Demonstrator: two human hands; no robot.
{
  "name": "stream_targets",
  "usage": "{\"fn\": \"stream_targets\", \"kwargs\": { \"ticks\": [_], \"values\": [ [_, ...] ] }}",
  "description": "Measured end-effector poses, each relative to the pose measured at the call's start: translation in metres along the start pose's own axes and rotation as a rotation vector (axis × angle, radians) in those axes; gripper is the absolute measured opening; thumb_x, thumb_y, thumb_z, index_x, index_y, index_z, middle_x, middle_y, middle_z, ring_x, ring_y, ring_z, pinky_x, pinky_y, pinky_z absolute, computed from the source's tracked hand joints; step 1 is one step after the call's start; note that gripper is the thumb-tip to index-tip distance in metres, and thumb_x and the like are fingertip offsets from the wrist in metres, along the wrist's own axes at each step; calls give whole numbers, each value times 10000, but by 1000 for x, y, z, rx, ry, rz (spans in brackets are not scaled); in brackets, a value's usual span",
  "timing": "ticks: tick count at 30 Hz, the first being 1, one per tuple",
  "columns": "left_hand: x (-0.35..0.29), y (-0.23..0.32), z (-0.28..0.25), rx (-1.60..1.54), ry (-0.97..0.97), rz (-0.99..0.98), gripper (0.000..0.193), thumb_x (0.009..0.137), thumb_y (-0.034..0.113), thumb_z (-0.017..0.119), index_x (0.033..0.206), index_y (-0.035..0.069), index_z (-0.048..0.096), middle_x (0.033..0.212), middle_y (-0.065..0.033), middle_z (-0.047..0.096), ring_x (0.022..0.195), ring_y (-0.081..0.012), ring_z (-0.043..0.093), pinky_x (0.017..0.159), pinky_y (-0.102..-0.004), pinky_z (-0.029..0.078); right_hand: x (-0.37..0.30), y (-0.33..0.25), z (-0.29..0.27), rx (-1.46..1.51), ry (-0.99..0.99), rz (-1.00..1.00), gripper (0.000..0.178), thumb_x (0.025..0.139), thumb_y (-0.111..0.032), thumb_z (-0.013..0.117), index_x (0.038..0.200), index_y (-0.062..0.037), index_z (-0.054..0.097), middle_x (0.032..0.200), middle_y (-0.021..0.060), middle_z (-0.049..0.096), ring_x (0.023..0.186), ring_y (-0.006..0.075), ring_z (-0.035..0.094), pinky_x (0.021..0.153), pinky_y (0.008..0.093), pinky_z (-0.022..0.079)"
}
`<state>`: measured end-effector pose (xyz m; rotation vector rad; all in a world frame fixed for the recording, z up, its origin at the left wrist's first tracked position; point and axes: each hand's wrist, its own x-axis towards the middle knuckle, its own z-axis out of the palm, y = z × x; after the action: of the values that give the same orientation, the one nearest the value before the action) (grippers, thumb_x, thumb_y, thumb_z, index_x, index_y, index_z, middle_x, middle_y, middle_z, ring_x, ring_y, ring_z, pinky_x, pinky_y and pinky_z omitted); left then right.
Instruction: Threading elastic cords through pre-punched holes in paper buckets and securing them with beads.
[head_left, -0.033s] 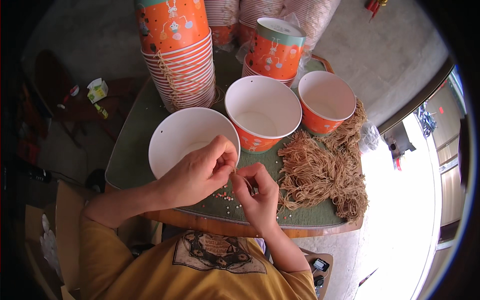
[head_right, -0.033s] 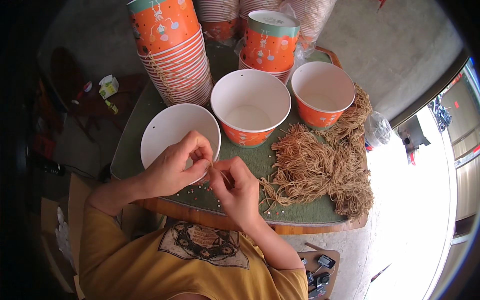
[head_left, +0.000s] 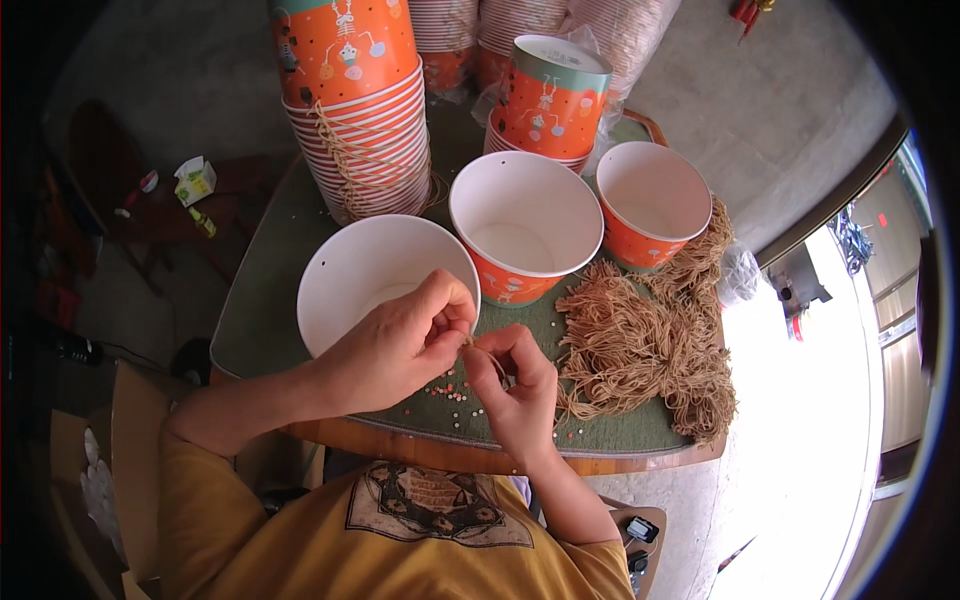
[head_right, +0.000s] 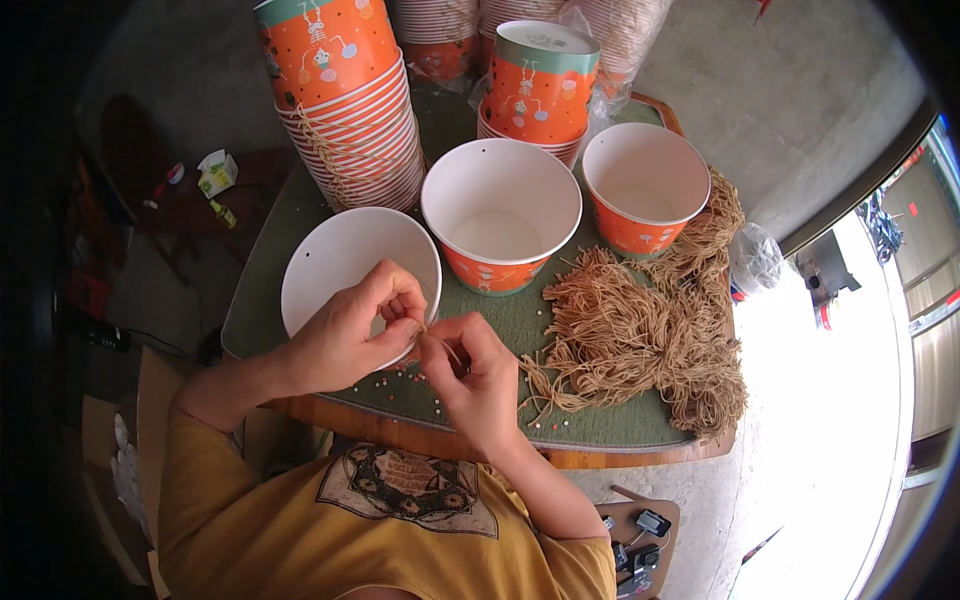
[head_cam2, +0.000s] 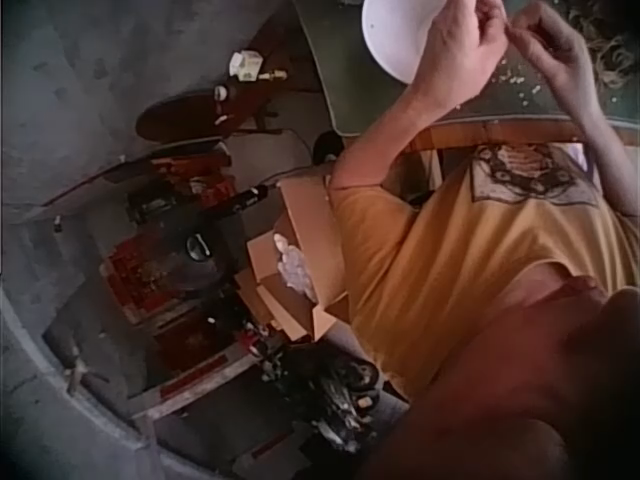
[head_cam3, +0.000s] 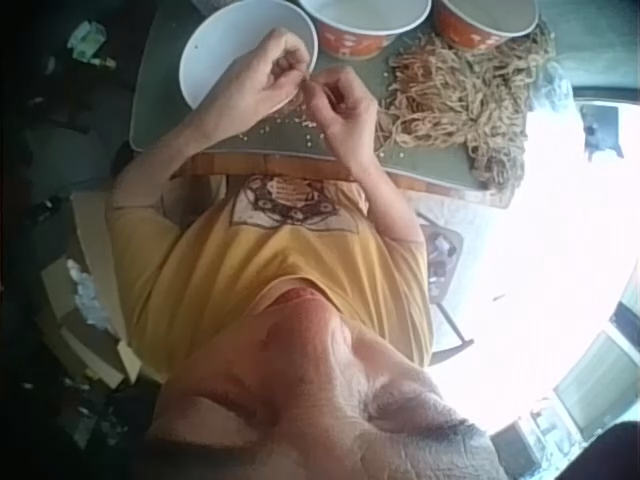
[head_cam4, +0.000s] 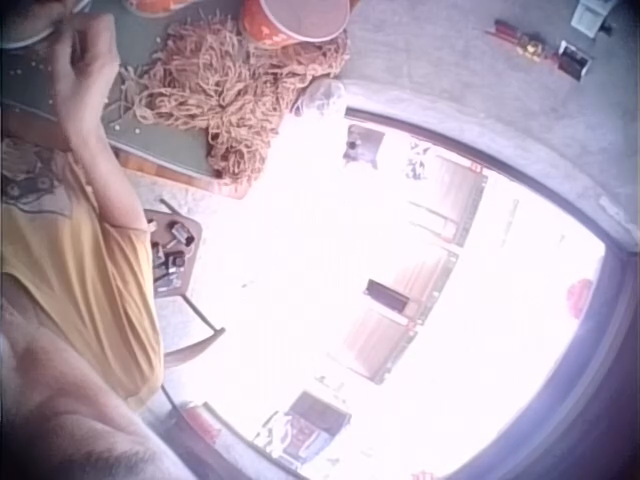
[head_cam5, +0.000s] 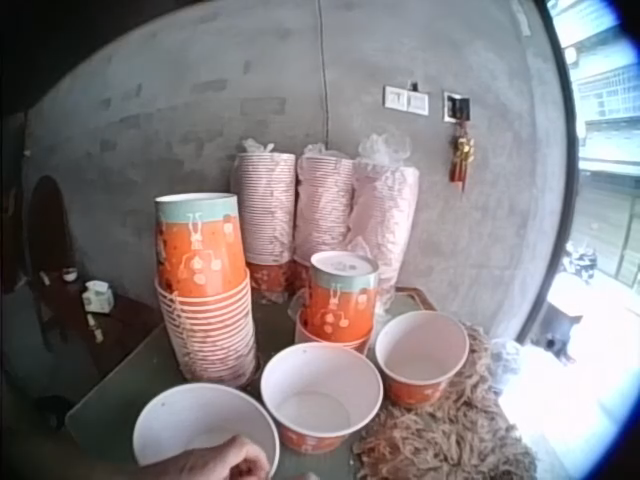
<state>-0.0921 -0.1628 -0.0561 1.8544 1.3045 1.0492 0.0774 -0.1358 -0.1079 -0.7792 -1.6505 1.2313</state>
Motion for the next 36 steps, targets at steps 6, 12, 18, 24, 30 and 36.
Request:
{"fn": "stream_targets", "kwargs": {
  "ticks": [6, 12, 18, 24, 30, 36],
  "values": [
    [1, -4, -1, -138, -23, -21, 198, 894, -62, 550, 1025, 31, 435, 871, -32, 545, 791, -91, 581, 714, -261, 506, 4, 5, -1, 395, -27, 219, 93, 916, -83, 631, 929, -61, 542, 747, -57, 524, 615, 13, 435, 536, 165, 341],
    [2, -9, 0, -222, -17, -66, 193, 905, -45, 554, 1050, 28, 449, 878, -16, 547, 802, -73, 574, 735, -250, 504, 0, 7, -2, 260, 47, 155, 127, 908, -61, 629, 984, -49, 528, 805, -27, 561, 626, 18, 473, 540, 175, 387],
    [3, -8, 1, -271, -21, -109, 209, 891, -60, 551, 1053, 25, 451, 879, -13, 540, 800, -68, 563, 726, -244, 500, 3, 7, -5, 44, 61, -21, 116, 873, -15, 649, 947, -23, 561, 826, 15, 599, 579, 36, 501, 514, 194, 417],
    [3, -7, 3, -270, -9, -101, 246, 862, -83, 552, 1056, 30, 452, 878, -15, 532, 790, -68, 553, 713, -242, 496, 6, 0, -3, -85, 44, -59, 86, 863, 0, 647, 896, -8, 569, 800, 4, 589, 616, 30, 528, 559, 194, 440],
    [2, -3, 3, -240, -19, -111, 272, 852, -87, 558, 1070, 35, 451, 878, -23, 533, 795, -78, 558, 709, -250, 499, 5, -1, 1, -13, 48, 10, 85, 863, 17, 622, 871, -18, 545, 768, -29, 559, 657, 15, 516, 612, 182, 444],
    [0, -2, 3, -198, -19, -89, 279, 860, -81, 567, 1084, 33, 446, 884, -32, 534, 798, -93, 566, 718, -263, 506, 5, -6, 2, 7, 34, 17, 85, 876, 6, 611, 869, -26, 533, 765, -38, 550, 664, 13, 508, 612, 178, 436]
  ]
}}
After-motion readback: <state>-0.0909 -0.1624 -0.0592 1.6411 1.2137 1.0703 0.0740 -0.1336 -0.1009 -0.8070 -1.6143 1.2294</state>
